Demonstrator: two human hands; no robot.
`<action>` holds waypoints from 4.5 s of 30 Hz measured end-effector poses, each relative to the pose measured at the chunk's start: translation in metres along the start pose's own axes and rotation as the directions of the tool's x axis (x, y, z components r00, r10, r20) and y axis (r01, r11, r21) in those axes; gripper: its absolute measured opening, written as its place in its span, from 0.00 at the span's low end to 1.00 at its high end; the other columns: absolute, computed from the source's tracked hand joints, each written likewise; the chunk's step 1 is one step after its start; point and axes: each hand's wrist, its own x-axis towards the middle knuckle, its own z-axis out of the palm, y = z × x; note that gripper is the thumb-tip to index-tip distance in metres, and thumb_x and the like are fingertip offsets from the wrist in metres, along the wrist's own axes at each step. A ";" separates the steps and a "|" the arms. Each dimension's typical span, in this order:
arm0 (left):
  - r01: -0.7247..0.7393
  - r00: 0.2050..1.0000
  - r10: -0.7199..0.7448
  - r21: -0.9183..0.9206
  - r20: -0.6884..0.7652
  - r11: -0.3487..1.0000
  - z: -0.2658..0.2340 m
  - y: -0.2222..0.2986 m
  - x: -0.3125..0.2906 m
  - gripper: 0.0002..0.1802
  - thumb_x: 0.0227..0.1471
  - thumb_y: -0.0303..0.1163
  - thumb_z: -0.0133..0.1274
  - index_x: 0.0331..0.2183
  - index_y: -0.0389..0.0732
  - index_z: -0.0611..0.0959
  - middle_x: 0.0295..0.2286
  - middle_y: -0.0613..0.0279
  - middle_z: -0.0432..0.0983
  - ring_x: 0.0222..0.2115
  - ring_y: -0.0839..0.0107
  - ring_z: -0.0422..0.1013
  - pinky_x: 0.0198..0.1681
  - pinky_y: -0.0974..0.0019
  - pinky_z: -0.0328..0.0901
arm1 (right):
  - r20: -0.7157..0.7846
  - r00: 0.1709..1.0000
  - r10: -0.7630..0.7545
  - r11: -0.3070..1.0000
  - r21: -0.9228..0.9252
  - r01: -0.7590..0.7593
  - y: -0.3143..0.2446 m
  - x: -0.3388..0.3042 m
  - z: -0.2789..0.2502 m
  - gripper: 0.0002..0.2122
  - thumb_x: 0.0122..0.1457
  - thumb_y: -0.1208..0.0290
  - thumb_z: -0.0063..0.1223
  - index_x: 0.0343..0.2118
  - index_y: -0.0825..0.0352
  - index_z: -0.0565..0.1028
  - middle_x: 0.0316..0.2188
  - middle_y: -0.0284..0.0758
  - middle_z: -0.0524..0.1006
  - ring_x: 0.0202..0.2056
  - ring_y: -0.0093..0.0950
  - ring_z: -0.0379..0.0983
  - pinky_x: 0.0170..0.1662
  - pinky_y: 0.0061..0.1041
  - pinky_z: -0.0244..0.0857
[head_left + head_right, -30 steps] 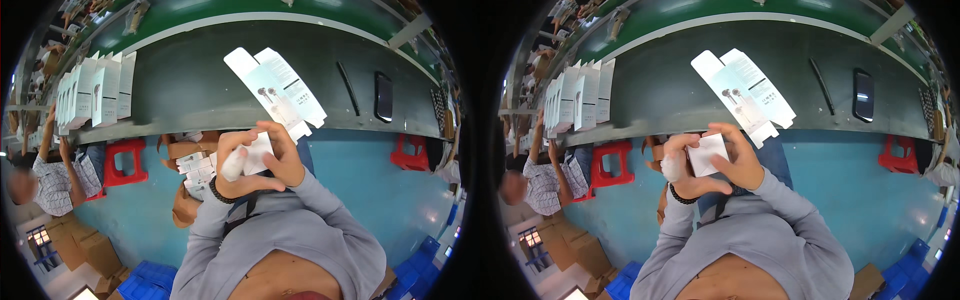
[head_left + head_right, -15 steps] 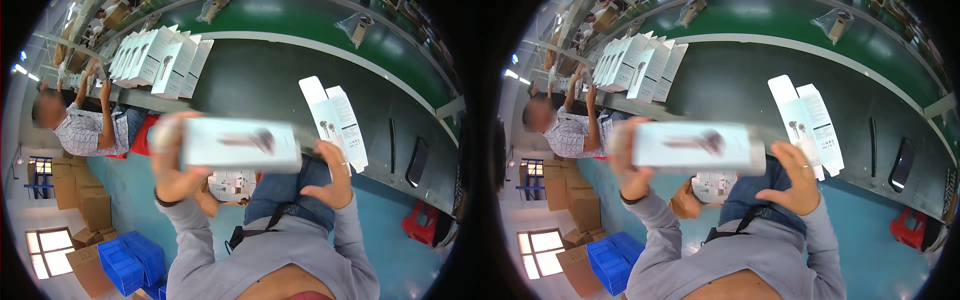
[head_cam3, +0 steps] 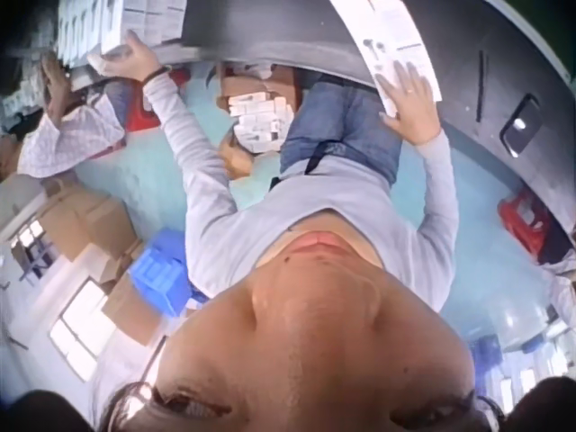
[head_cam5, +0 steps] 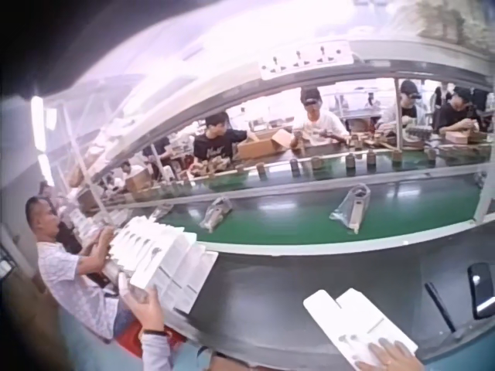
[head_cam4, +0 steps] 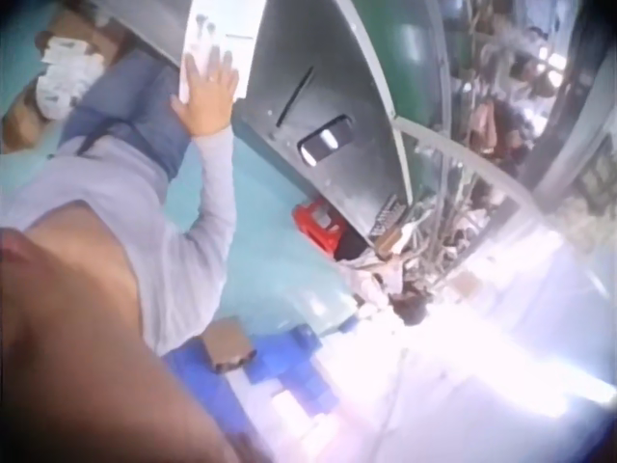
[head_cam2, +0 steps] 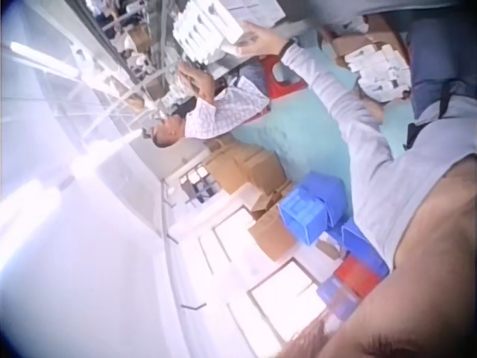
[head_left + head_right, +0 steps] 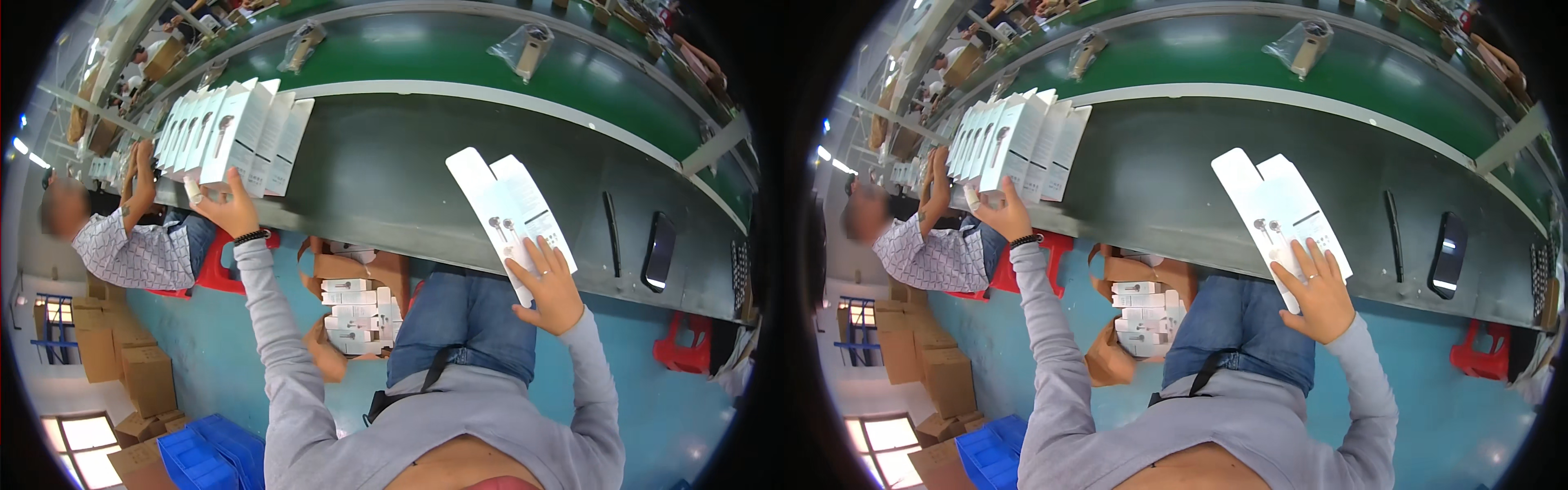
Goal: Folding and assembling small white cardboard product boxes at an assembly line workbench.
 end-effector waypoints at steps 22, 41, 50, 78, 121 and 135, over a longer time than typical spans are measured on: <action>-0.696 0.487 0.749 -0.319 0.448 0.643 0.015 0.148 -0.078 0.57 0.29 0.60 0.61 0.56 0.50 0.52 0.53 0.41 0.48 0.54 0.44 0.48 0.53 0.38 0.42 | -0.609 0.728 0.315 0.759 0.622 0.191 -0.008 -0.027 -0.055 0.08 0.55 0.78 0.45 0.34 0.75 0.74 0.26 0.40 0.77 0.25 0.24 0.73 0.29 0.19 0.67; -0.451 0.113 0.591 -0.489 0.799 0.747 0.008 0.241 -0.126 0.38 0.15 0.41 0.65 0.40 0.56 0.77 0.46 0.49 0.60 0.45 0.49 0.61 0.49 0.40 0.52 | -0.294 0.892 0.344 0.403 0.904 0.143 -0.025 -0.014 -0.042 0.09 0.58 0.72 0.44 0.36 0.72 0.73 0.26 0.36 0.78 0.29 0.18 0.72 0.32 0.18 0.66; -0.418 0.146 0.589 -0.490 0.795 0.765 0.007 0.246 -0.127 0.39 0.14 0.40 0.66 0.40 0.51 0.77 0.43 0.51 0.65 0.43 0.52 0.64 0.47 0.42 0.55 | -0.670 0.725 0.158 0.861 0.453 0.231 -0.015 -0.012 -0.036 0.07 0.55 0.73 0.48 0.32 0.70 0.74 0.21 0.39 0.75 0.22 0.31 0.73 0.25 0.22 0.65; 0.928 0.309 0.288 -0.354 0.906 0.116 0.012 0.272 -0.216 0.73 0.15 0.58 0.69 0.57 0.36 0.47 0.51 0.38 0.53 0.52 0.47 0.55 0.54 0.49 0.52 | -0.209 0.964 0.164 -0.037 0.975 0.218 -0.034 -0.033 0.025 0.22 0.55 0.62 0.52 0.48 0.72 0.65 0.37 0.37 0.74 0.41 0.23 0.68 0.46 0.24 0.61; 0.481 0.622 0.162 -0.536 0.767 0.694 0.000 0.360 -0.275 0.34 0.41 0.13 0.45 0.53 0.37 0.58 0.24 0.64 0.65 0.30 0.71 0.64 0.38 0.67 0.61 | -0.457 0.714 0.530 0.005 0.844 0.536 -0.025 -0.099 -0.016 0.16 0.58 0.67 0.45 0.46 0.71 0.63 0.45 0.44 0.67 0.47 0.29 0.64 0.49 0.27 0.57; -0.034 0.550 0.569 -0.665 0.611 0.746 0.020 0.353 -0.246 0.71 0.13 0.49 0.72 0.58 0.55 0.46 0.38 0.59 0.64 0.31 0.67 0.63 0.31 0.66 0.61 | -0.077 0.940 0.332 -0.206 0.967 0.152 -0.003 -0.084 -0.036 0.18 0.50 0.86 0.46 0.45 0.68 0.60 0.40 0.38 0.64 0.40 0.25 0.68 0.39 0.22 0.69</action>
